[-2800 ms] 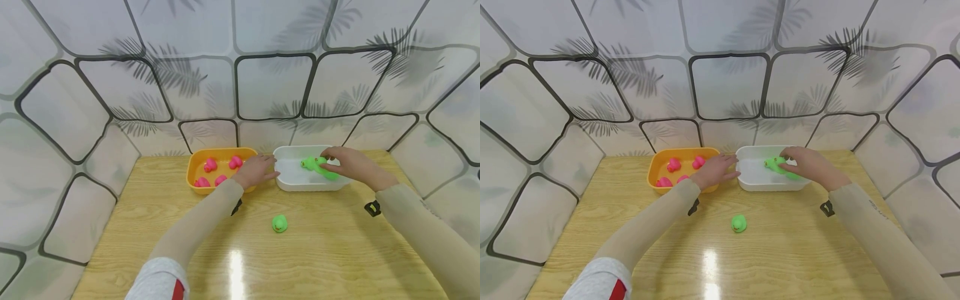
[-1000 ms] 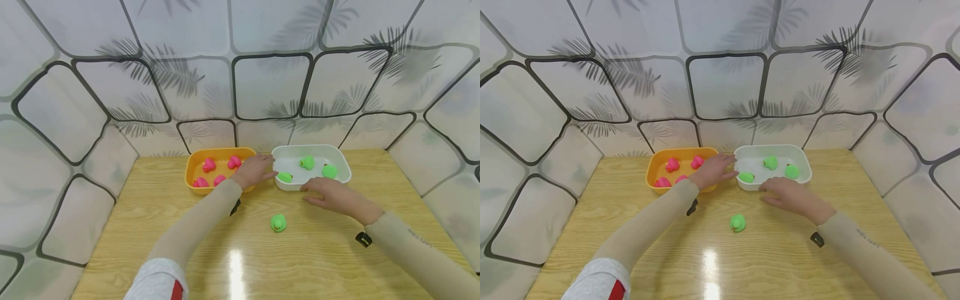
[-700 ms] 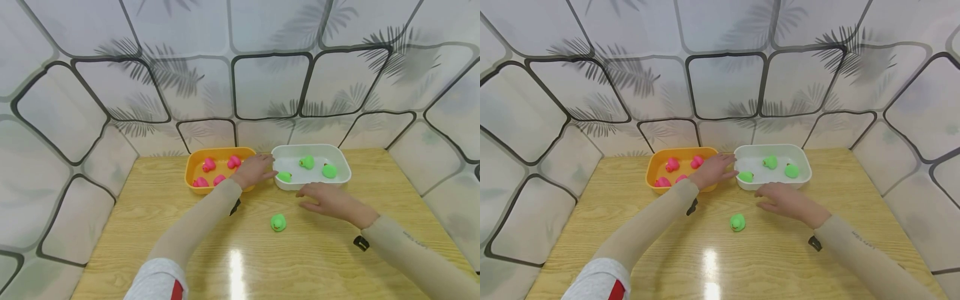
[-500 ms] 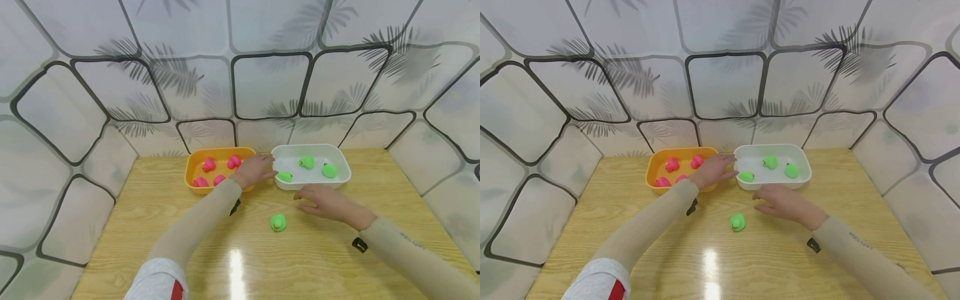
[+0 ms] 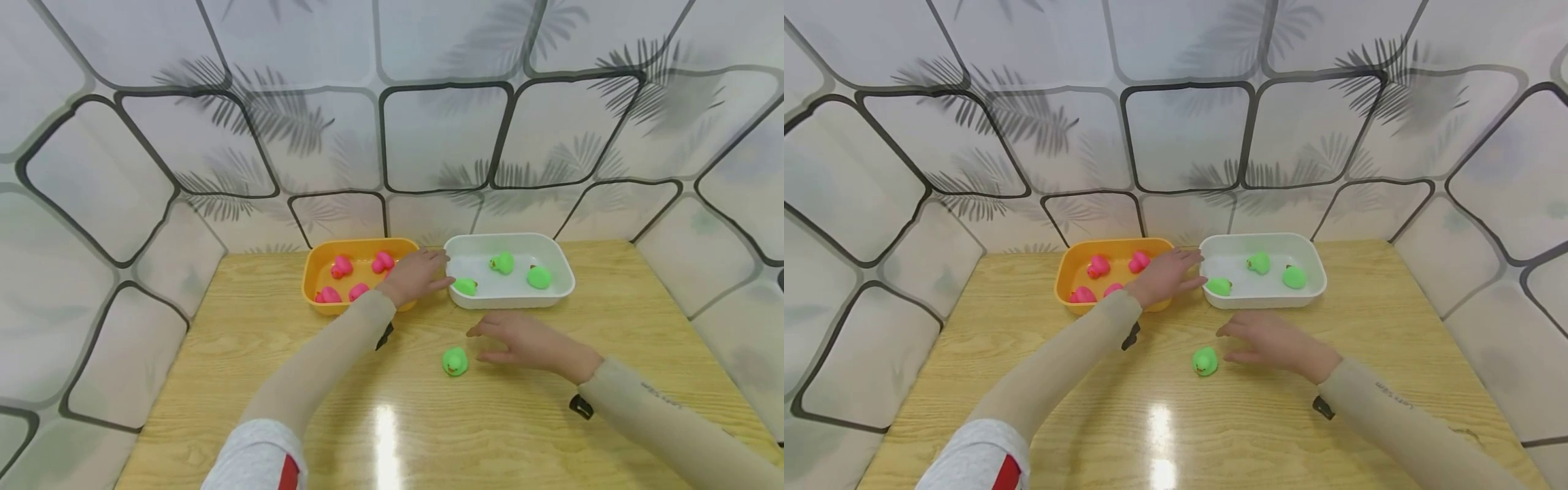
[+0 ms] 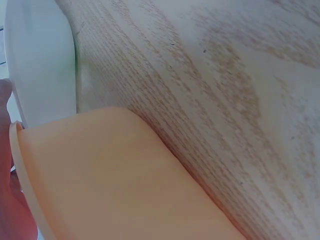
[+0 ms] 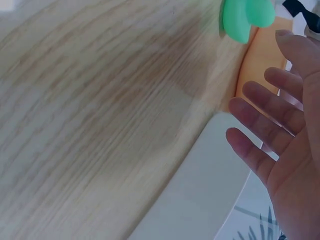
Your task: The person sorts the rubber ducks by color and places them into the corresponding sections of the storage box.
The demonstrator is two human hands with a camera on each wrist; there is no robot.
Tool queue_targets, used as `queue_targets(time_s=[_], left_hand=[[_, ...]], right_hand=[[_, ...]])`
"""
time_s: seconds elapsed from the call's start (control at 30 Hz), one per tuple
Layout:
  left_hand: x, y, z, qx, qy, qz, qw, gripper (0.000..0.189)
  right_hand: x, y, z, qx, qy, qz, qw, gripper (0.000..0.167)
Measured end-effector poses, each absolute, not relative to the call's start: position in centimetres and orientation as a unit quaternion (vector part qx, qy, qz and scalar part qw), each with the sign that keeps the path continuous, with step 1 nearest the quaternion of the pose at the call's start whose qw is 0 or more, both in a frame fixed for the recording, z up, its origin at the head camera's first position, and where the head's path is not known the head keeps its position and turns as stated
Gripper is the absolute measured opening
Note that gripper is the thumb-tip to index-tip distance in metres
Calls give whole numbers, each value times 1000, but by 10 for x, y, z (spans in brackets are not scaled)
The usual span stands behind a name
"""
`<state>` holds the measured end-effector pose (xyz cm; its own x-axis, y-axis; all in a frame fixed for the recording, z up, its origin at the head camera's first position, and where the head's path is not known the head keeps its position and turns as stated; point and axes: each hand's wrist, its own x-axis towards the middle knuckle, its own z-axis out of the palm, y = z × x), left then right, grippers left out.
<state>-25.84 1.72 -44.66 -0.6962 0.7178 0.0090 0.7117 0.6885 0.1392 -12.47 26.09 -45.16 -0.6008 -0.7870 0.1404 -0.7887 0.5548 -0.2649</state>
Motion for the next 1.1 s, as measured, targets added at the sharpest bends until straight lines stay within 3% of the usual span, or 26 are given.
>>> queue_targets(time_s=[1.1], left_hand=[[-256,18,-444,383,921,72,29,62]], right_hand=[[-115,254,-467,471,-872,136,-9,25]])
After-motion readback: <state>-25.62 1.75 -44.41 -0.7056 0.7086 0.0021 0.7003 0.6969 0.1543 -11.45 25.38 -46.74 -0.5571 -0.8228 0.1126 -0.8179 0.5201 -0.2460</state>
